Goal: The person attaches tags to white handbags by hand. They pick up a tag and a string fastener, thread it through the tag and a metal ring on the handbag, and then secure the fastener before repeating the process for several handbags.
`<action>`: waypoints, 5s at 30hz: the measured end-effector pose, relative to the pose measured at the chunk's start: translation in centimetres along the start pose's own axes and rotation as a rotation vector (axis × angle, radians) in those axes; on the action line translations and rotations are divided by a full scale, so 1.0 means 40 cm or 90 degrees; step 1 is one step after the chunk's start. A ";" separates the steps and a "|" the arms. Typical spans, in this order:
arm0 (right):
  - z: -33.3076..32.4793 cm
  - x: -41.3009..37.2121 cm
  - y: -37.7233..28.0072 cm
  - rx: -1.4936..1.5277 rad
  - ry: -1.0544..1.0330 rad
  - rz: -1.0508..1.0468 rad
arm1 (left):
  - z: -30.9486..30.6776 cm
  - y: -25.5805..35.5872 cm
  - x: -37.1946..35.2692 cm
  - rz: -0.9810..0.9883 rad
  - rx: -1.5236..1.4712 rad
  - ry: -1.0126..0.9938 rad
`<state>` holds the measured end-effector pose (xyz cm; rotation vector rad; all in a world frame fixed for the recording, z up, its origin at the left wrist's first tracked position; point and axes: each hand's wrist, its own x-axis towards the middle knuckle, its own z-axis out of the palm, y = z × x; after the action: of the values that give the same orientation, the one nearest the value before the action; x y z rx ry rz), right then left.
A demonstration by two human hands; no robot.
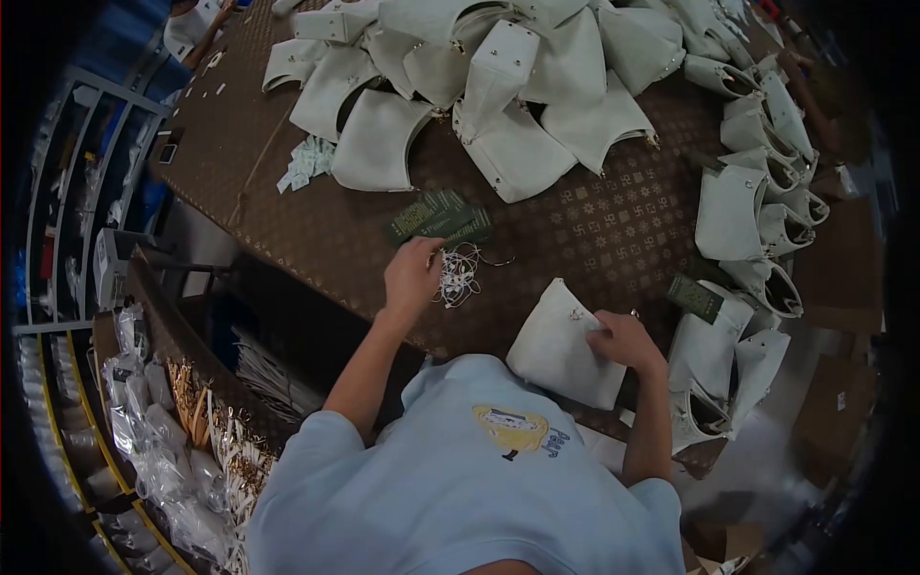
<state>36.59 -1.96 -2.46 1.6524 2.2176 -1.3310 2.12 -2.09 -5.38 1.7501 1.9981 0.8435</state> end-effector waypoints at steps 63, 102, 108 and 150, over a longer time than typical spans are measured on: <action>0.076 0.259 -0.276 0.830 -0.145 -0.162 | -0.039 0.020 -0.141 -0.648 -1.084 -0.252; 0.151 0.062 -0.226 1.152 -0.243 0.122 | -0.057 0.153 -0.094 -0.414 -0.975 -0.475; 0.120 0.058 -0.205 1.213 -0.039 0.080 | -0.030 0.155 -0.118 -0.403 -0.897 -0.569; 0.035 -0.038 -0.239 0.203 0.280 -0.236 | -0.008 0.282 -0.032 -0.029 -0.554 -0.419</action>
<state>28.92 -4.47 3.07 1.8515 2.7986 -1.6033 10.80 -2.75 1.89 1.2192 1.0007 0.7985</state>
